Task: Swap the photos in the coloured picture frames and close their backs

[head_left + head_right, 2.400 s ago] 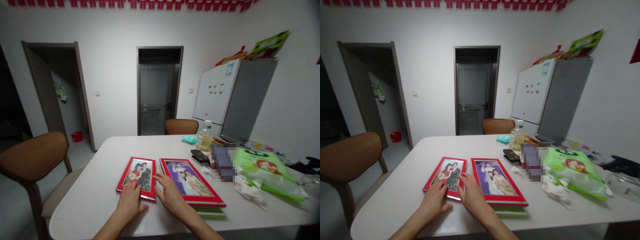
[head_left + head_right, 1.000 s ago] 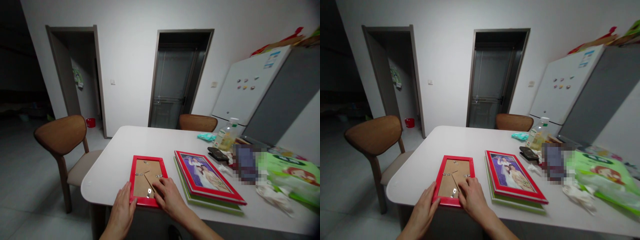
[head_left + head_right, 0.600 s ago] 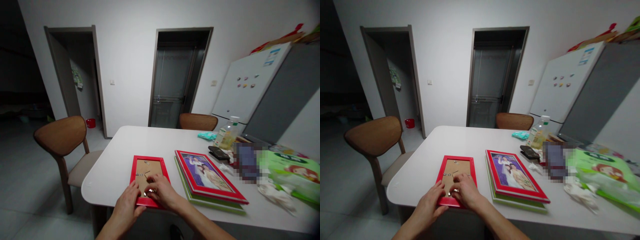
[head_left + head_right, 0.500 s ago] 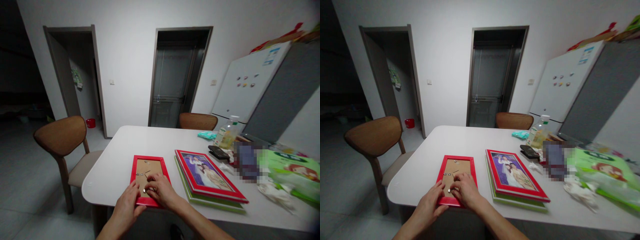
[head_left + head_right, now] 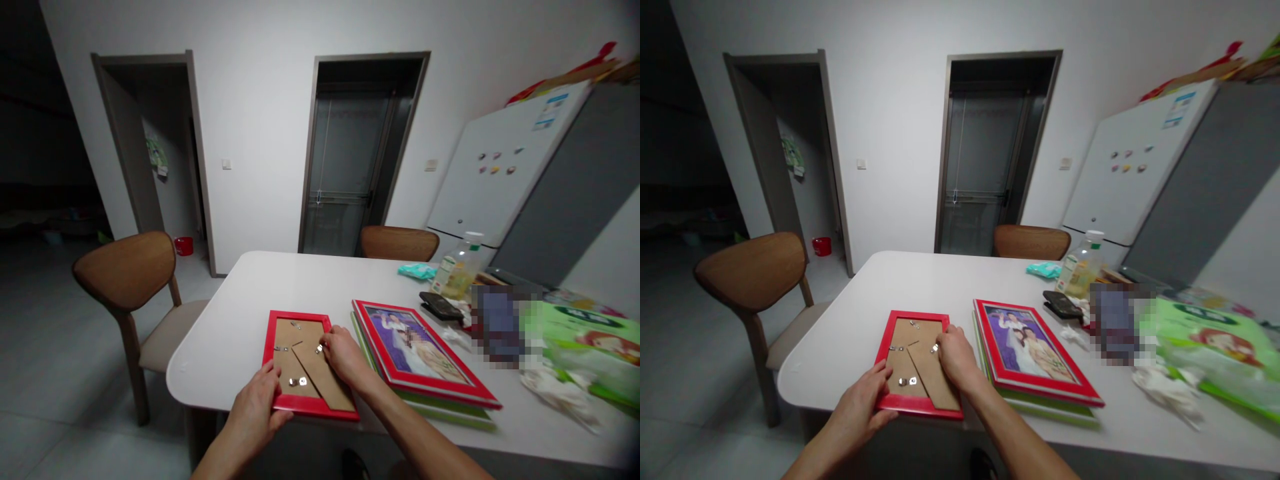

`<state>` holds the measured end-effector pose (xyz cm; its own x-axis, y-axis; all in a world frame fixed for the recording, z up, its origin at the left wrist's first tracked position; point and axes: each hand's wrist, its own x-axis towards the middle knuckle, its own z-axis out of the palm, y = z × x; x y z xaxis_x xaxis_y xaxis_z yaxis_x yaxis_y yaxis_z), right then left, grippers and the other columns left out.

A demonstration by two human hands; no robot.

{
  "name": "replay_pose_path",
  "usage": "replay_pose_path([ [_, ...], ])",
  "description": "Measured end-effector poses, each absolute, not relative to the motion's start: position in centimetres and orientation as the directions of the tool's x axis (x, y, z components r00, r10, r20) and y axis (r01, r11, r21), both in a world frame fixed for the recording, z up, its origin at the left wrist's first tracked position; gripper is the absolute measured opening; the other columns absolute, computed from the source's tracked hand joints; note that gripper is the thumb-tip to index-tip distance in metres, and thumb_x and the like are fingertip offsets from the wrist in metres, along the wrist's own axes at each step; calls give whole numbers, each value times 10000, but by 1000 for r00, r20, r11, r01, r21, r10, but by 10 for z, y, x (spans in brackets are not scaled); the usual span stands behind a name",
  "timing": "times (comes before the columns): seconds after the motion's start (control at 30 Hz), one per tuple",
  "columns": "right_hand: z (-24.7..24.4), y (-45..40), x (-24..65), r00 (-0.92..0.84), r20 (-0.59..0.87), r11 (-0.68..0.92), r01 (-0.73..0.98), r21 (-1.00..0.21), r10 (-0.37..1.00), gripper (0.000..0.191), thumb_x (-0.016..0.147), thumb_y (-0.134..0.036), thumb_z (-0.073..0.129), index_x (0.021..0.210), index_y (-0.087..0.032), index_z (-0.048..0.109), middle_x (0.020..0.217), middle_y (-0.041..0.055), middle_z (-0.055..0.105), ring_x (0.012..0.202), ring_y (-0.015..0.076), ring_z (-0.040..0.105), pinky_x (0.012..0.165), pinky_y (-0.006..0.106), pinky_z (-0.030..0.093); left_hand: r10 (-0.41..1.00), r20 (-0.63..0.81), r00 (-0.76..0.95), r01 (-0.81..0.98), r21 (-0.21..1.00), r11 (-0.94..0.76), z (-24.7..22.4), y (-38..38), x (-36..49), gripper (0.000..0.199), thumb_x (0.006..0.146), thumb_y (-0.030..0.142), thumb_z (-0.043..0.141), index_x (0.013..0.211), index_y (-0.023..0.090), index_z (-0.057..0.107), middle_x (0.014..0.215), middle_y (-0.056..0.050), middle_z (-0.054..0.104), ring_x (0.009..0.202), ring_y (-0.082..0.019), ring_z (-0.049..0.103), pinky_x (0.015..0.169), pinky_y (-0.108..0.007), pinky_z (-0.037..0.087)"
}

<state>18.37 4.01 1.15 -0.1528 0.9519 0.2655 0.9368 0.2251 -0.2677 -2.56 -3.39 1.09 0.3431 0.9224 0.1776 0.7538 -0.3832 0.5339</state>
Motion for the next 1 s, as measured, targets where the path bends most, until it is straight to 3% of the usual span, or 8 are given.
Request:
replay_pose_path([
  [0.23, 12, 39, 154, -270, 334, 380, 865, -328, 903, 254, 780, -233, 414, 901, -164, 626, 902, 82, 587, 868, 170, 492, 756, 246, 353, 927, 178, 330, 758, 535, -372, 9, -34, -25, 529, 615, 191, 634, 1117, 132, 477, 1217, -137, 468, 1165, -219, 373, 957, -345, 330],
  [0.37, 10, 44, 121, -365, 295, 453, 828, -331, 883, 238, 776, -275, 430, 765, -186, 651, 807, 53, 604, 814, 154, 506, 726, 240, 345, 924, 169, 343, 771, 511, -379, 8, -34, -24, 538, 615, 175, 632, 1125, 114, 471, 1229, -145, 453, 1167, -216, 370, 964, -335, 323],
  [0.63, 3, 63, 106, -232, 290, 316, 904, -289, 928, 240, 779, -303, 435, 768, -176, 639, 828, 70, 596, 781, 150, 506, 677, 235, 339, 932, 130, 338, 781, 513, -355, 13, -34, -23, 566, 610, 172, 626, 1142, 108, 445, 1241, -152, 437, 1171, -222, 364, 972, -349, 313],
  [0.8, 4, 75, 123, -134, 292, 218, 936, -277, 947, 298, 807, -289, 372, 928, -157, 610, 893, 108, 573, 851, 192, 488, 733, 290, 335, 925, 140, 354, 767, 523, -373, 12, -36, -24, 492, 630, 190, 610, 1097, 116, 476, 1212, -137, 472, 1183, -216, 345, 968, -337, 315],
  [1.0, 1, 83, 126, -82, 278, 165, 944, -287, 957, 271, 774, -250, 400, 932, -232, 619, 930, 89, 551, 883, 224, 467, 729, 326, 329, 924, 144, 355, 777, 504, -377, 10, -34, -25, 514, 628, 190, 621, 1112, 121, 462, 1202, -130, 482, 1180, -215, 350, 965, -342, 321],
])
